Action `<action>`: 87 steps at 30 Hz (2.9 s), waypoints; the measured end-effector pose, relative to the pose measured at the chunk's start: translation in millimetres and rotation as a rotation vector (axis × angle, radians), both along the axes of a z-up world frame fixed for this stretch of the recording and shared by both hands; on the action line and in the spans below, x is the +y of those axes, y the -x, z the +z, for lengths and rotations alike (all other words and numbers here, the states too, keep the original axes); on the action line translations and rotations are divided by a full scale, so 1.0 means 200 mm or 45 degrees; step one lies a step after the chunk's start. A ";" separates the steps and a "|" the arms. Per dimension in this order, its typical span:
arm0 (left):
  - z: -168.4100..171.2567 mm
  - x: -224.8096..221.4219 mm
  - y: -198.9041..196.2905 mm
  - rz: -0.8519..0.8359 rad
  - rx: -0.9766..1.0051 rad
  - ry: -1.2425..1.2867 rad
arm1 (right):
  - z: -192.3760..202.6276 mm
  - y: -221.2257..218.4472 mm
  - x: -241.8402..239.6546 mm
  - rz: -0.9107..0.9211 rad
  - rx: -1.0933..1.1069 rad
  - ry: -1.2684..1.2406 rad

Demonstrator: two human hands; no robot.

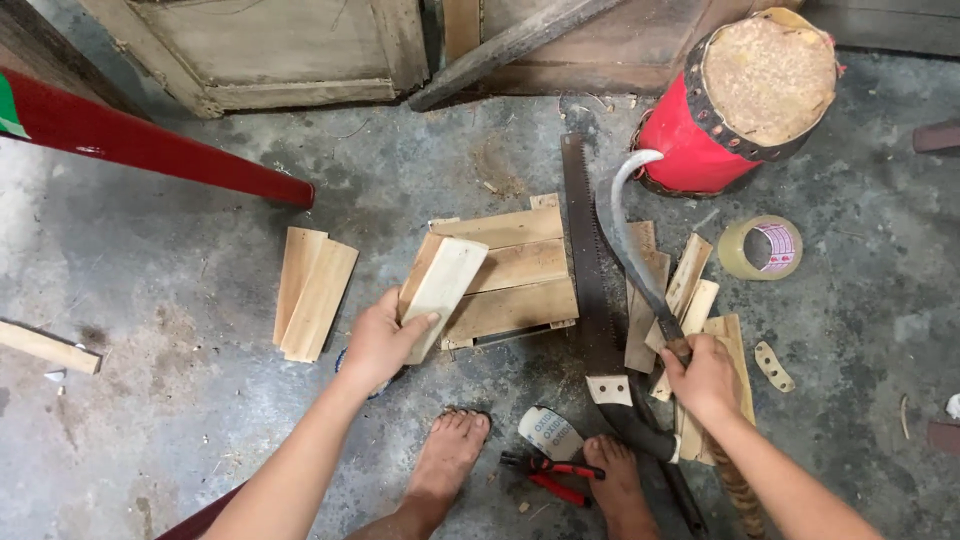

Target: Shaping and sanding small wooden pieces using sandpaper and pliers to prepare them for assembly.

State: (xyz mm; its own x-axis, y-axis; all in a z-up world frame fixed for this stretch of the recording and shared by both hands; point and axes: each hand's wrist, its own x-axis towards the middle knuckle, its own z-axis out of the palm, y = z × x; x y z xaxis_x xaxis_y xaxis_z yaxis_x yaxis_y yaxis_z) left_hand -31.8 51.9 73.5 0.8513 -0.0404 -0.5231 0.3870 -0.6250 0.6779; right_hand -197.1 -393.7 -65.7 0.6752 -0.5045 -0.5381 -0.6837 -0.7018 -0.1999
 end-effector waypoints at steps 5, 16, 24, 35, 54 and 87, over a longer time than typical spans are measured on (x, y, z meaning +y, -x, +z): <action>-0.02 0.00 0.05 0.029 0.157 0.171 | 0.26 -0.17 0.12 0.195 0.053 0.201; 0.01 -0.09 0.12 0.243 0.301 0.667 | 0.08 -0.78 0.74 1.147 -1.090 0.038; -0.04 -0.07 0.16 0.252 0.365 0.951 | -0.06 -0.85 0.81 1.275 -0.772 0.187; -0.07 -0.09 0.25 0.121 0.627 1.609 | -0.12 -0.98 0.75 0.860 -0.320 -0.021; -0.14 -0.08 0.29 -0.234 0.662 1.710 | 1.07 -0.68 1.10 0.263 -0.388 -1.543; -0.04 -0.09 0.17 0.523 0.782 1.790 | 0.80 -0.76 0.82 -0.851 -0.496 -1.815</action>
